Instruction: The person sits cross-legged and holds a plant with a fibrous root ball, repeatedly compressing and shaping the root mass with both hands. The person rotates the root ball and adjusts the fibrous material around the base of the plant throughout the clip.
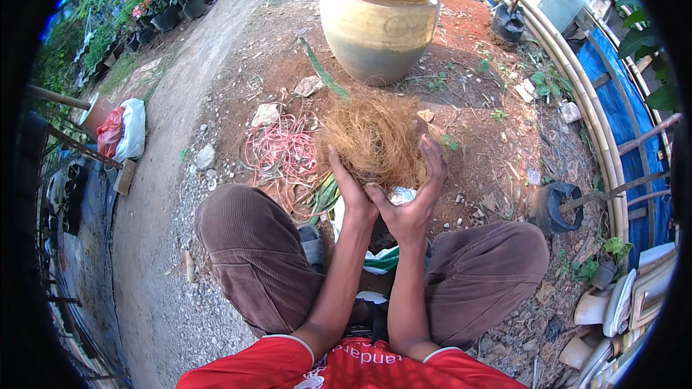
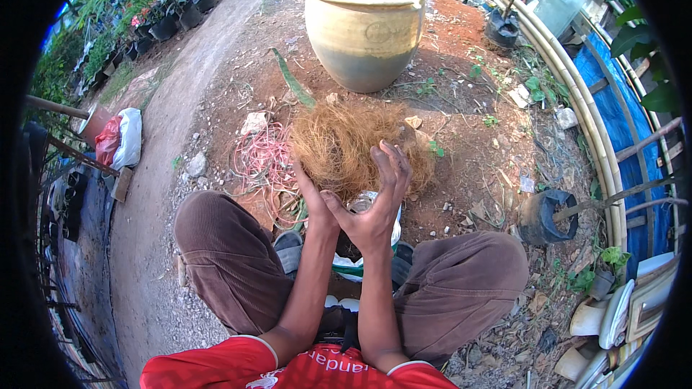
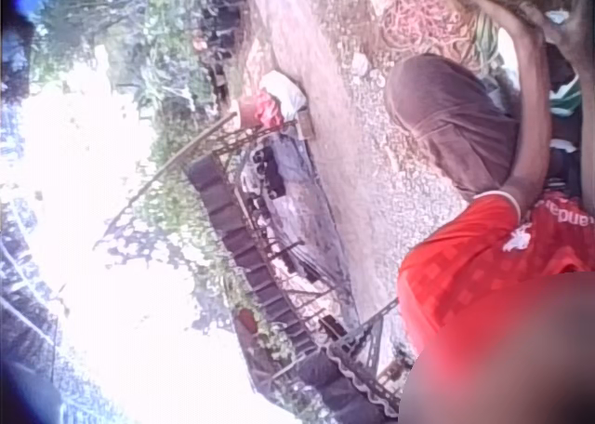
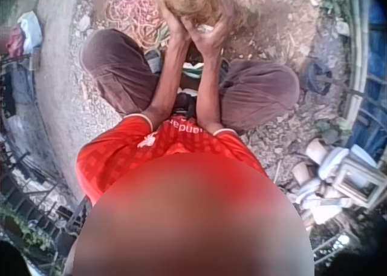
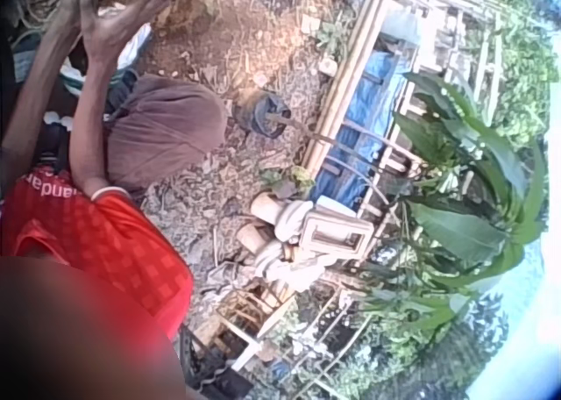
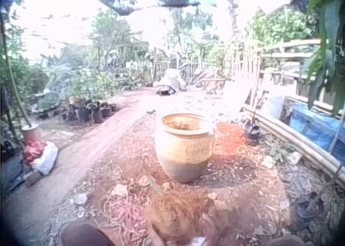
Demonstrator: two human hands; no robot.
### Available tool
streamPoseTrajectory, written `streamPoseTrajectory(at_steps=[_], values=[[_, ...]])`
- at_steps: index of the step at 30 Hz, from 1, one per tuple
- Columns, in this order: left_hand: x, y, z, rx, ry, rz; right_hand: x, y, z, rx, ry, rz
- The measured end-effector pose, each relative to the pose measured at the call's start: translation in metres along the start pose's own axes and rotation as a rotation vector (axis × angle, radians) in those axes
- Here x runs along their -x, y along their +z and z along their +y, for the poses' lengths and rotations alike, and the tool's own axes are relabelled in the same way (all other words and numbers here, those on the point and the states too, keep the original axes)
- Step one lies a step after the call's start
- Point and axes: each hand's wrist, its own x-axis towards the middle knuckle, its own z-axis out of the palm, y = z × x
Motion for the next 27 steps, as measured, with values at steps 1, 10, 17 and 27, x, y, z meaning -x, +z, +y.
streamPoseTrajectory(at_steps=[1, 10, 17, 27], values=[[-0.001, -0.001, -0.002, 0.017, 0.021, -0.023, 0.000, -0.001, -0.002, 0.041, 0.009, -0.025], [-0.001, -0.001, -0.011, -0.058, 0.076, -0.017, -0.003, -0.005, -0.011, 0.185, 0.065, -0.017], [-0.004, 0.000, -0.001, -0.068, 0.077, 0.017, -0.013, -0.022, -0.016, 0.142, 0.028, -0.180], [-0.006, -0.011, -0.005, -0.212, 0.134, -0.071, -0.012, -0.014, -0.018, 0.212, 0.117, -0.314]])
